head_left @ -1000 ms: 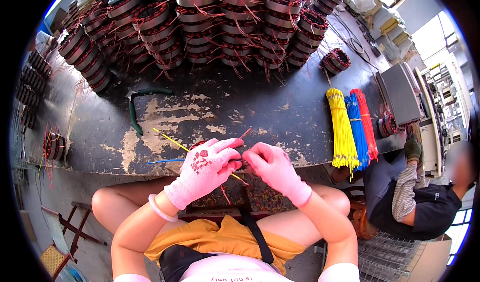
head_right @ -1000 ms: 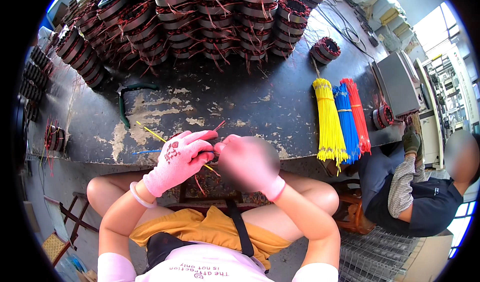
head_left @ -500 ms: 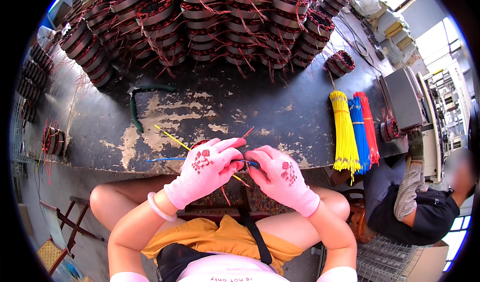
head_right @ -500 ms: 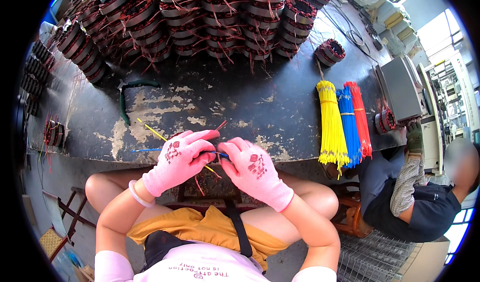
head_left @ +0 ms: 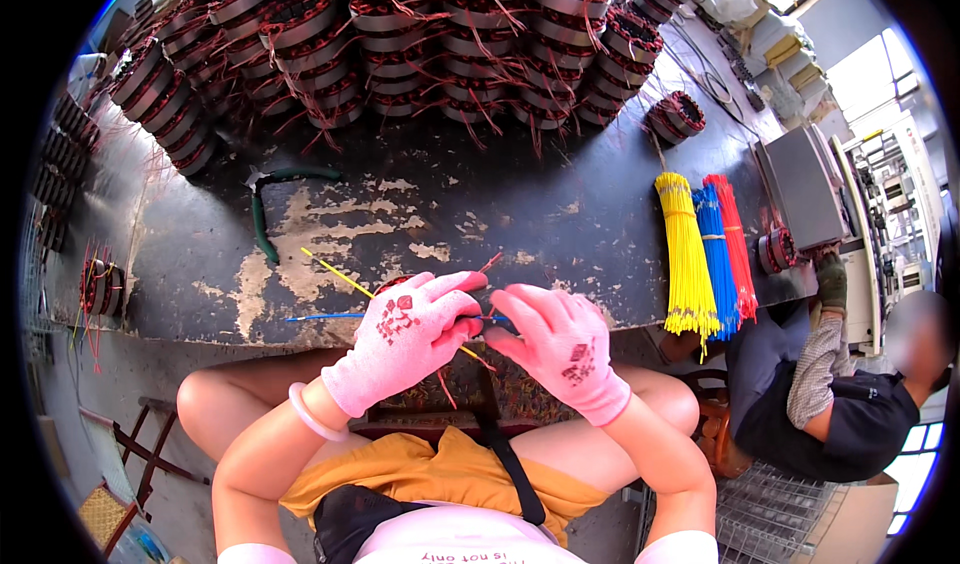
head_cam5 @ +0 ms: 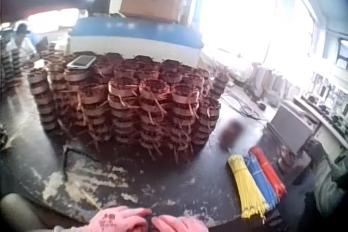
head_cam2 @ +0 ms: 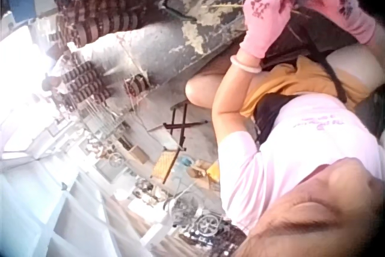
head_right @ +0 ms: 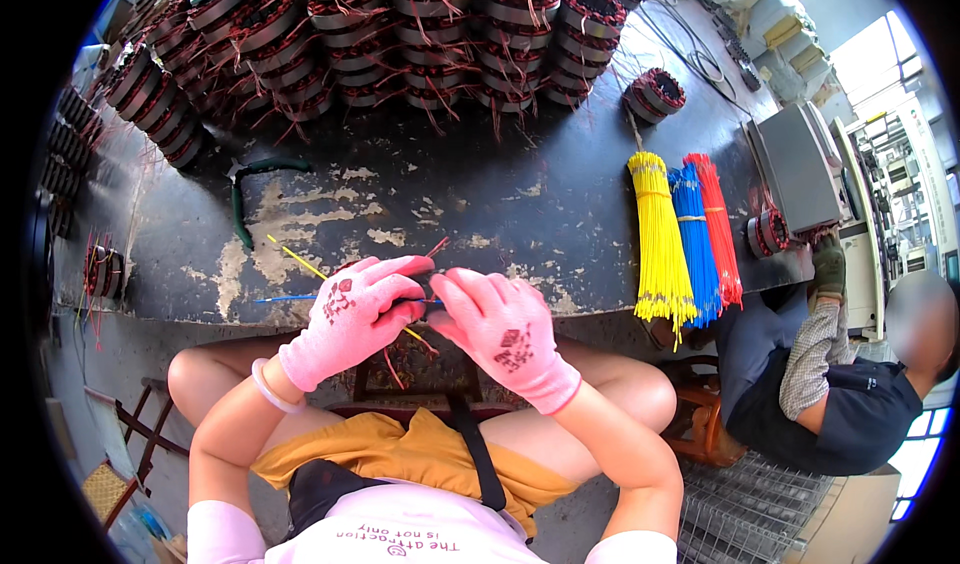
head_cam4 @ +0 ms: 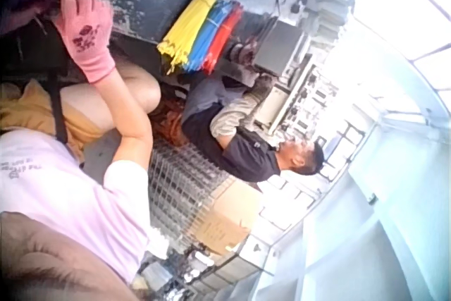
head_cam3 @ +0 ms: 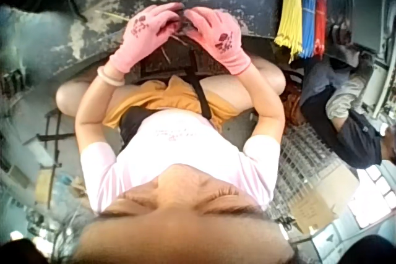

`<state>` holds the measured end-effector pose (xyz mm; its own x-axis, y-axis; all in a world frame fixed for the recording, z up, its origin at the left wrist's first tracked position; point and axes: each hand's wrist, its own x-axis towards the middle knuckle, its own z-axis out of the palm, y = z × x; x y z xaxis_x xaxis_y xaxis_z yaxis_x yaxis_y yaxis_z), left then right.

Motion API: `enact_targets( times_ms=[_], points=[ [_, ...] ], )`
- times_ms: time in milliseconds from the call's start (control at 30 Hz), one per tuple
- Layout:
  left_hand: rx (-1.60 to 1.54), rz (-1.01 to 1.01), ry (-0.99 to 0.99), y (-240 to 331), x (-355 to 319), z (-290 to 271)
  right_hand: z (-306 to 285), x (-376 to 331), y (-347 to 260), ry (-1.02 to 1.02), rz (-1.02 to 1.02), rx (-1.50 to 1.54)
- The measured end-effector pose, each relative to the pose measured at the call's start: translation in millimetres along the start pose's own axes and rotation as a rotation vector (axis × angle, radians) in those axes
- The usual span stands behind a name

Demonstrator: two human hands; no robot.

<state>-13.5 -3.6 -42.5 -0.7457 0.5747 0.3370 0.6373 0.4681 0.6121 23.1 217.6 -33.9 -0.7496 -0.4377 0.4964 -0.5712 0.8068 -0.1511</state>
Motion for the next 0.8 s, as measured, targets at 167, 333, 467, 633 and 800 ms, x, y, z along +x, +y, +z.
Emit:
enact_targets(
  times_ms=[167,333,467,633,800],
  points=[
    [0.002,0.026,0.005,0,0,0,12,2,0,-0.371,0.675,0.843],
    [0.003,0.022,0.002,-1,-4,-2,-16,11,-8,-0.515,0.755,0.758],
    [0.008,-0.009,0.012,-4,-4,-7,-43,-30,4,-0.428,0.639,0.521],
    [-0.005,-0.018,0.029,1,-3,-7,-22,-21,23,-0.46,0.664,0.615],
    [-0.009,-0.015,0.051,-1,-3,-4,5,5,87,-0.192,0.967,1.439]
  ],
)
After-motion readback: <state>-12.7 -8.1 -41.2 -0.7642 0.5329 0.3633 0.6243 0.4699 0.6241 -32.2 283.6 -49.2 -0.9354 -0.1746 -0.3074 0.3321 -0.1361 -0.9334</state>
